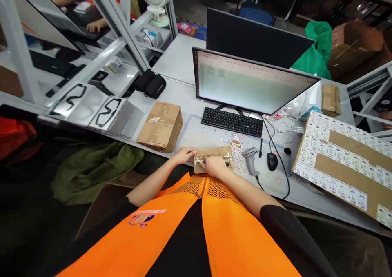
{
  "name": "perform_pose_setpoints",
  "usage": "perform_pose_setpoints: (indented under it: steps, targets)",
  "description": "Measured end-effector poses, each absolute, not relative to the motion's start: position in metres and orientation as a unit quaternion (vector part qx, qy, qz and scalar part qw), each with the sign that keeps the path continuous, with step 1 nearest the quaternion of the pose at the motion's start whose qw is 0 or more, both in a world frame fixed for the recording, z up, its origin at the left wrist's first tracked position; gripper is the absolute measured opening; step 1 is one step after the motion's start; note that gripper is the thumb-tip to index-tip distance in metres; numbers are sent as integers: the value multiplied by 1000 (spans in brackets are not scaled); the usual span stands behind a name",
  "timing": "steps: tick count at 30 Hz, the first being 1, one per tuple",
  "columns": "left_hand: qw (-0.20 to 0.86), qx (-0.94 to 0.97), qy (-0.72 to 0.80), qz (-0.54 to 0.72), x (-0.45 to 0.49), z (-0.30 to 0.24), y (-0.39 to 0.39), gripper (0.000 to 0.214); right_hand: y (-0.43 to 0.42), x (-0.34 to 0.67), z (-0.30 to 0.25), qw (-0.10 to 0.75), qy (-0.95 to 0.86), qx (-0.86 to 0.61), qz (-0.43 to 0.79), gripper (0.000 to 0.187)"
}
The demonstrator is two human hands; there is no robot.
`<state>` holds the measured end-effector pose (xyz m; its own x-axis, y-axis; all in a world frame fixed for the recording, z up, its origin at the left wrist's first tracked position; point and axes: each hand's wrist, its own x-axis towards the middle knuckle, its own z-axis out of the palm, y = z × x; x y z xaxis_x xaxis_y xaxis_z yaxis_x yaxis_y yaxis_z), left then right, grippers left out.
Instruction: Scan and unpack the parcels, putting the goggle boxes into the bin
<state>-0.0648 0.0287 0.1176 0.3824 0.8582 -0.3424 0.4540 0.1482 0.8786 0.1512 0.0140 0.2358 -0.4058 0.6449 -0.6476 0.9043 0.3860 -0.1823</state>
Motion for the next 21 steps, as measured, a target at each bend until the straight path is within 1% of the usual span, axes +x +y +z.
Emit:
perform_pose_setpoints:
  steps: [5, 7, 9, 12, 17, 21]
  targets:
    - [550, 628, 520, 180, -64, 115, 31, 49, 24, 182, 238, 268, 751, 553, -244, 59]
    - [545, 630, 523, 180, -64, 114, 32, 49, 27, 198, 243, 263, 735, 577, -241, 56]
    - [539, 633, 526, 179, -64, 115, 33, 49, 27, 204, 248, 245, 738, 581, -241, 56]
    - [537, 639, 523, 172, -65, 116, 34, 50, 23, 186, 251, 227, 763, 550, -250, 58]
    - [535, 635, 530, 172, -65, 119, 34, 46, 17, 138, 243, 248, 769, 522, -274, 59]
    - [527, 635, 536, 177, -64, 118, 31, 46, 21, 162, 239, 262, 741, 561, -260, 57]
